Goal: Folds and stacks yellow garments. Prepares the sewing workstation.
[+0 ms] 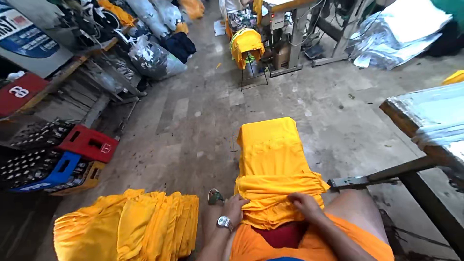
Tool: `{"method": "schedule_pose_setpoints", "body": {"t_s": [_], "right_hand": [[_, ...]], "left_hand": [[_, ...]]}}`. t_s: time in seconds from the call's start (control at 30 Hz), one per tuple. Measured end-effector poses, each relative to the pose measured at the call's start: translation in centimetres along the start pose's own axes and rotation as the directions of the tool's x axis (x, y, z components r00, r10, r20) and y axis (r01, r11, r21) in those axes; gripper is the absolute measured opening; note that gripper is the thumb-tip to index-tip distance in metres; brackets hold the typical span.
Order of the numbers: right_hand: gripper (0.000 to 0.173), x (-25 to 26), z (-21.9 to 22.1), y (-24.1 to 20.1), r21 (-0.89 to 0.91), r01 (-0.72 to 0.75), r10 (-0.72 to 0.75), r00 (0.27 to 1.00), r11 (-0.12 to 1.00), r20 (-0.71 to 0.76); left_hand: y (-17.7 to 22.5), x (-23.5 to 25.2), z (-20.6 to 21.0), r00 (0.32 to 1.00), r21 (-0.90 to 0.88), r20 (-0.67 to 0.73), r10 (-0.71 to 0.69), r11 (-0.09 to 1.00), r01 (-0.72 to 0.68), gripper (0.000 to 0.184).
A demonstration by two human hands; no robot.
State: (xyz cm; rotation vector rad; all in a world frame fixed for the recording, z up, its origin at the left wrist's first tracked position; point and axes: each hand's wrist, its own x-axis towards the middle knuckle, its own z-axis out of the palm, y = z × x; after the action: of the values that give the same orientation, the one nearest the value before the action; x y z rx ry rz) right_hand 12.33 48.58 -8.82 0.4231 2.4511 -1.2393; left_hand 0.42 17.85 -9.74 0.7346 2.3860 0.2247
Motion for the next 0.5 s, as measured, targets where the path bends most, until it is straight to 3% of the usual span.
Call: {"method": "schedule_pose_setpoints", "body": {"t_s": [0.07, 0.13, 0.2, 0.27, 0.37, 0.43, 0.5], "right_hand": [[0.033, 0.7, -2.8, 2.3, 0.176, -0.122, 0.173, 0.936, 0.977, -0.307], [0.034, 1.4, -4.9, 4.7, 0.415, -0.261, 0.445, 0.777, 0.872, -0.445], [0.044, 1.9, -5.1, 6.9, 0.668, -0.381, 0.701, 0.646, 0.639, -0.303], [0.056, 2.2, -3.1, 9.1, 0.778, -0.465, 0.785, 0.617, 0.422, -0.056], [0.055, 3.4, -0.7, 10.1, 0.811, -0.559, 0.733, 0.623, 0.173, 0.273], [0.058, 4.0, -1.3, 10.2, 0.895, -0.445, 0.671, 0.673, 0.032, 0.311], [0.074, 5.3, -2.8, 11.0, 0.993, -0.03, 0.65, 0.754, -0.116, 0.098]], "left_hand": [[0.9, -0.5, -0.5, 1.0, -0.011, -0.02, -0.005, 1.0, 0.005, 0.05], [2.4, -0.9, -1.1, 0.997, -0.026, -0.058, 0.047, 0.999, -0.048, 0.039], [4.5, -0.9, -0.4, 0.978, -0.075, -0.142, 0.15, 0.984, -0.162, 0.033], [7.6, -0.4, 1.3, 0.964, -0.106, -0.171, 0.203, 0.969, -0.222, 0.038], [11.7, 1.3, 4.1, 0.997, 0.014, -0.031, 0.068, 0.998, -0.068, 0.097], [12.8, 2.3, 5.6, 0.997, 0.081, 0.078, -0.026, 0.997, 0.02, 0.123], [12.9, 2.6, 5.5, 0.986, 0.1, 0.157, -0.055, 0.994, 0.039, 0.127]]}}
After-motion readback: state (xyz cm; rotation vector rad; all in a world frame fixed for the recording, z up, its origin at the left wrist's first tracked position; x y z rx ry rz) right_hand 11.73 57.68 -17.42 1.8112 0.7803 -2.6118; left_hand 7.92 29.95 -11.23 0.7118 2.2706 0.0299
